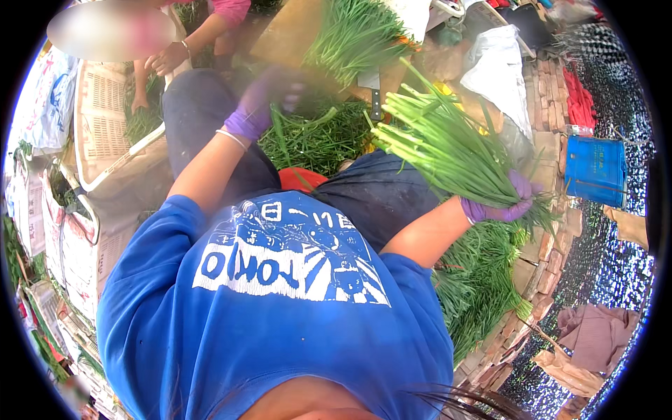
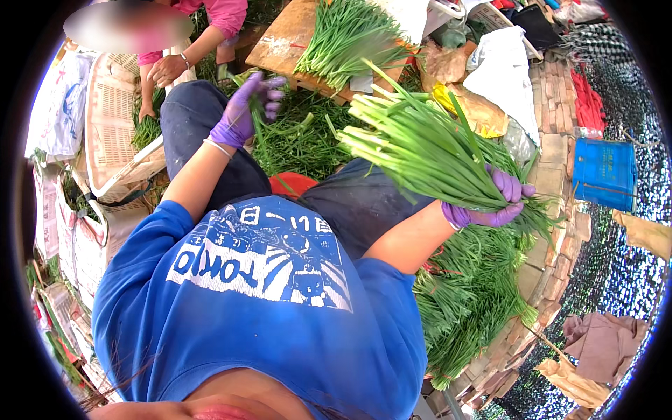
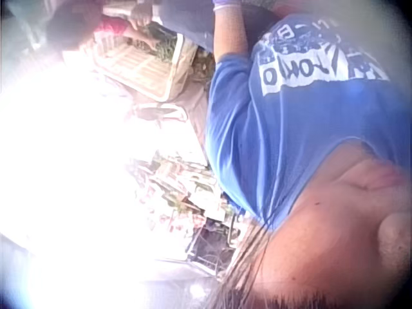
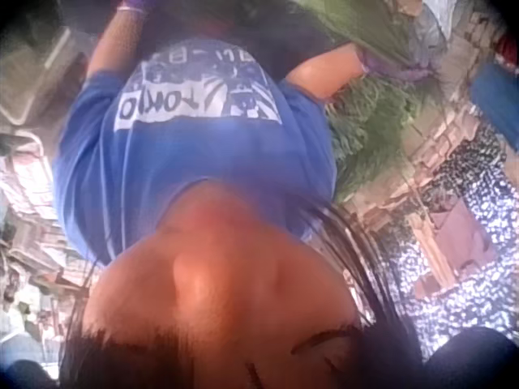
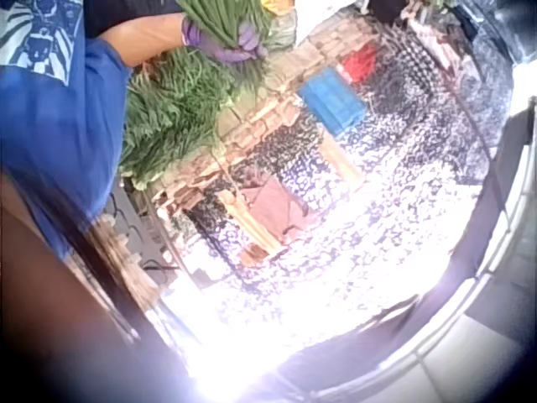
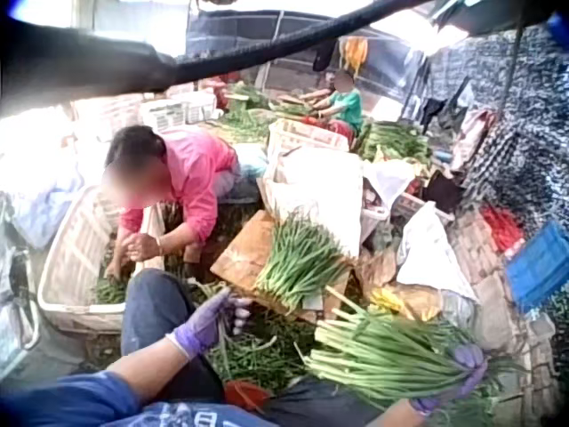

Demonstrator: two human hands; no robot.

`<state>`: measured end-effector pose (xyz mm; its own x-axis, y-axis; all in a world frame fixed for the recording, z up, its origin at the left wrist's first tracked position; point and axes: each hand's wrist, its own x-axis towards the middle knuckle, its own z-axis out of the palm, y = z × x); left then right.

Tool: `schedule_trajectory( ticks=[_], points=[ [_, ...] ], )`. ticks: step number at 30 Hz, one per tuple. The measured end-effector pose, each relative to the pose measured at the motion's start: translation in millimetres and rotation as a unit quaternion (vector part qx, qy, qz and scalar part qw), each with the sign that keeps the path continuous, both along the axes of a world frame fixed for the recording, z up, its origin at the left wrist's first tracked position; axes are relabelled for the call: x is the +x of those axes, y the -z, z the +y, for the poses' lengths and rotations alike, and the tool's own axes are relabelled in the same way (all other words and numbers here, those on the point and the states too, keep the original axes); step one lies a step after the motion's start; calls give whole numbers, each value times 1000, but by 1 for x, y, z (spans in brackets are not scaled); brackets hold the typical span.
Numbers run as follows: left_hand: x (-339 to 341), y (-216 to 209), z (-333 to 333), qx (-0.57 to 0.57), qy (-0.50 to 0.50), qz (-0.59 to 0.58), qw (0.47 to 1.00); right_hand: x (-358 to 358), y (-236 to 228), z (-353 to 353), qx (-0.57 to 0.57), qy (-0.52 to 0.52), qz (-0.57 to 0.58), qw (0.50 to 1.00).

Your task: The person sorts through bundles of green stalks, uses a knife to trim the root ends, and ties the stalks into bundles with red plastic ribbon.

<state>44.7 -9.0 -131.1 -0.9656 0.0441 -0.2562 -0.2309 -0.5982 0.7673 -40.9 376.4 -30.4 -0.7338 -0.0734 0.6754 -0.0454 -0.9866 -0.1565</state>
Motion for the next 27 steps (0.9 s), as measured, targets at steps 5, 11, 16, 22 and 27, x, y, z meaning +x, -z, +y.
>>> schedule_trajectory(
  ticks=[5,11,16,22,27],
  points=[
    [10,-65,84,67,168,130,975,0,9,-40,35,-4,-1,999],
    [-4,-36,90,156,171,47,972,13,10,-60,42,17,-59,997],
    [-1,-26,86,77,131,67,986,21,15,-76,77,85,-96,989],
    [-2,-16,86,-222,23,199,954,12,13,-83,117,2,-4,993],
    [4,-8,70,-789,-120,361,482,16,22,-87,119,83,-114,983]
  ],
)
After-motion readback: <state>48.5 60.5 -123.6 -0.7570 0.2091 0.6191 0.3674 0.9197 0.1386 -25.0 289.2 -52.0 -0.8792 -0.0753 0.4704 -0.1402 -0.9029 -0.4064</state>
